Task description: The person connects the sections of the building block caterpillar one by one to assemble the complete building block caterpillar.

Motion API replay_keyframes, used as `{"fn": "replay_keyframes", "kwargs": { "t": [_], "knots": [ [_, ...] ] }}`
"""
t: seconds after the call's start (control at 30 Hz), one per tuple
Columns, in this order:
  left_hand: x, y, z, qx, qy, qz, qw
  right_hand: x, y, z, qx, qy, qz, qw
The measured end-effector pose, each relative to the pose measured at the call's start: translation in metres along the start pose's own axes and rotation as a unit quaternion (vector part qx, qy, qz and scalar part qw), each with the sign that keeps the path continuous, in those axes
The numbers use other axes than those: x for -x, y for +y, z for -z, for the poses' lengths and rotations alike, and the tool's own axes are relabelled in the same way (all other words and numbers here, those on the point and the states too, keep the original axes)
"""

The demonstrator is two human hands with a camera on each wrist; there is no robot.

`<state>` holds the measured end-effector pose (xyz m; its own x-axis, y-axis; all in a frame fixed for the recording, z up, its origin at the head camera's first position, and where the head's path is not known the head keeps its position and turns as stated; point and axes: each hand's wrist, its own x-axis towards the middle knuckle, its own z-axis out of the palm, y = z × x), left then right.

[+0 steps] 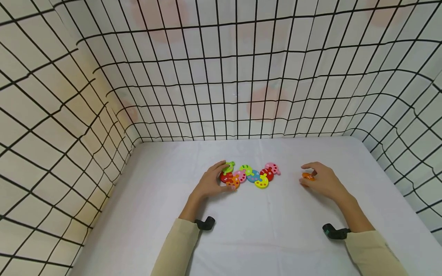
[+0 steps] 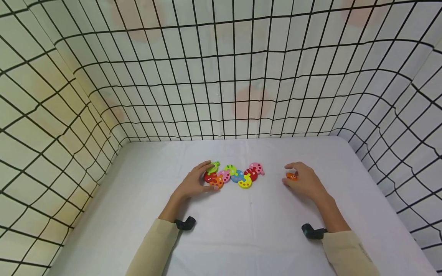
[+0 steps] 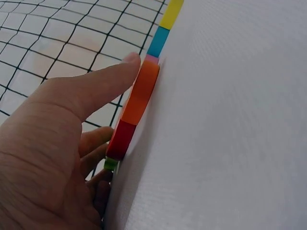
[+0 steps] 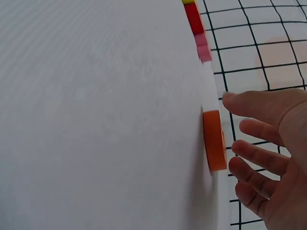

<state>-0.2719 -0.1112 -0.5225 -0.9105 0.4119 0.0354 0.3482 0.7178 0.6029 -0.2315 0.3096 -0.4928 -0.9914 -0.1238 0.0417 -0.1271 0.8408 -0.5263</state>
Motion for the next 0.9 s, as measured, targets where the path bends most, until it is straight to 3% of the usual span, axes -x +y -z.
{"fn": "replay_keyframes", "kwargs": {
  "t": [0.17, 0.47, 0.9],
  "knots": [
    [0.0, -0.001, 0.0, -0.002, -0.004, -0.008, 1.0, 0.007, 0.01, 0.0, 0.007, -0.014, -0.003, 1.0],
    [-0.001, -0.001, 0.001, 0.002, -0.01, -0.006, 0.9999, 0.013, 0.023, 0.001, 0.009, -0.016, 0.033, 0.999],
    [-0.002, -0.005, 0.0, 0.01, -0.002, -0.006, 0.9999, 0.006, 0.011, 0.0, -0.008, -0.007, -0.005, 1.0]
  ]
}}
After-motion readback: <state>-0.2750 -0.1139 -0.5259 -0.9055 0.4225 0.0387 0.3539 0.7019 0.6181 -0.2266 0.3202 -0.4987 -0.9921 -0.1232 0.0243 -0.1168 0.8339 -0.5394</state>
